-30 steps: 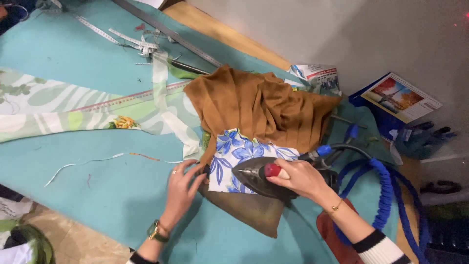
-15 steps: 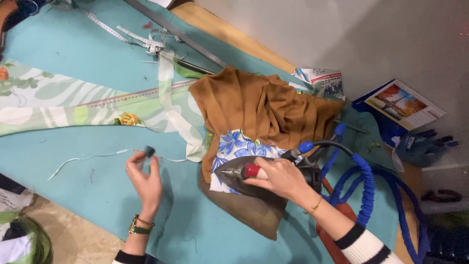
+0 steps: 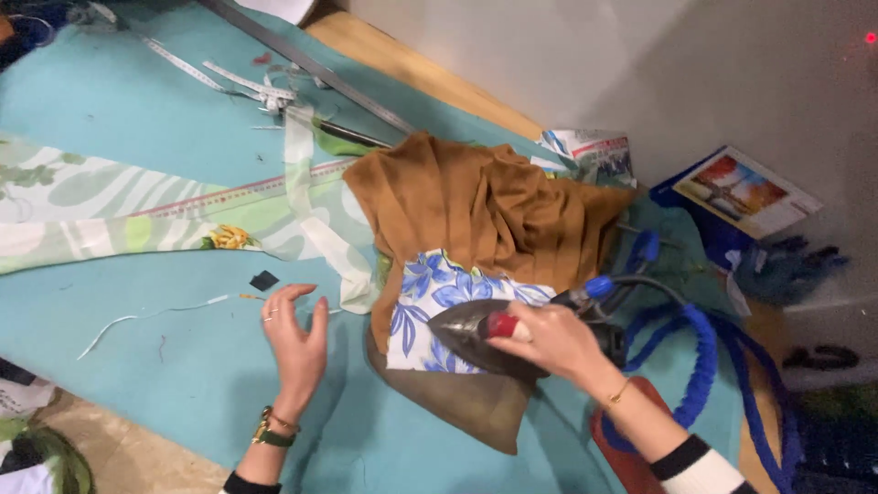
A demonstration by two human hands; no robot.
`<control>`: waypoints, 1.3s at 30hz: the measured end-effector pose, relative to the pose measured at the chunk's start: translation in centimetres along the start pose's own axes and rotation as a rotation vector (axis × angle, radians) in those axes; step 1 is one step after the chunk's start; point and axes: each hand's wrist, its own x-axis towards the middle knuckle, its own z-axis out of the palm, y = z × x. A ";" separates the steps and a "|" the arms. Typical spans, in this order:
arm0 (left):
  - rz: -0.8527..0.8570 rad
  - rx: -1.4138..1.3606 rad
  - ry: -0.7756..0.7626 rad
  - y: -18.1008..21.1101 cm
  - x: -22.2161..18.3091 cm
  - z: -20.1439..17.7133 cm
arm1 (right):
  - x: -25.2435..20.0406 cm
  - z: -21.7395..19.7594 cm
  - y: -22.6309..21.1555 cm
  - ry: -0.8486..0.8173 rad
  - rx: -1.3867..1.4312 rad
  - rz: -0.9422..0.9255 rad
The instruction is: Pressing pleats on a brown garment and ironing a floral fabric component using an industrial steam iron.
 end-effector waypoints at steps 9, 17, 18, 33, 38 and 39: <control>-0.221 0.014 -0.046 0.3 -3.1 -2.0 | -1.6 1.3 2.9 0.000 -0.042 0.076; -0.361 -0.184 -0.096 5.7 -2.0 0.6 | 3.2 1.0 -6.1 0.063 -0.094 -0.116; -0.361 -0.189 -0.097 6.0 -2.0 0.8 | 3.1 1.0 -5.9 0.061 -0.099 -0.114; -0.408 -0.203 -0.103 6.6 -1.8 1.0 | 3.2 1.9 -5.7 0.132 -0.135 -0.190; -0.369 -0.222 -0.096 6.5 -1.9 1.3 | 3.2 1.9 -5.8 0.172 -0.143 -0.212; -0.369 -0.223 -0.095 6.5 -1.9 1.3 | 3.1 1.8 -5.8 0.173 -0.144 -0.213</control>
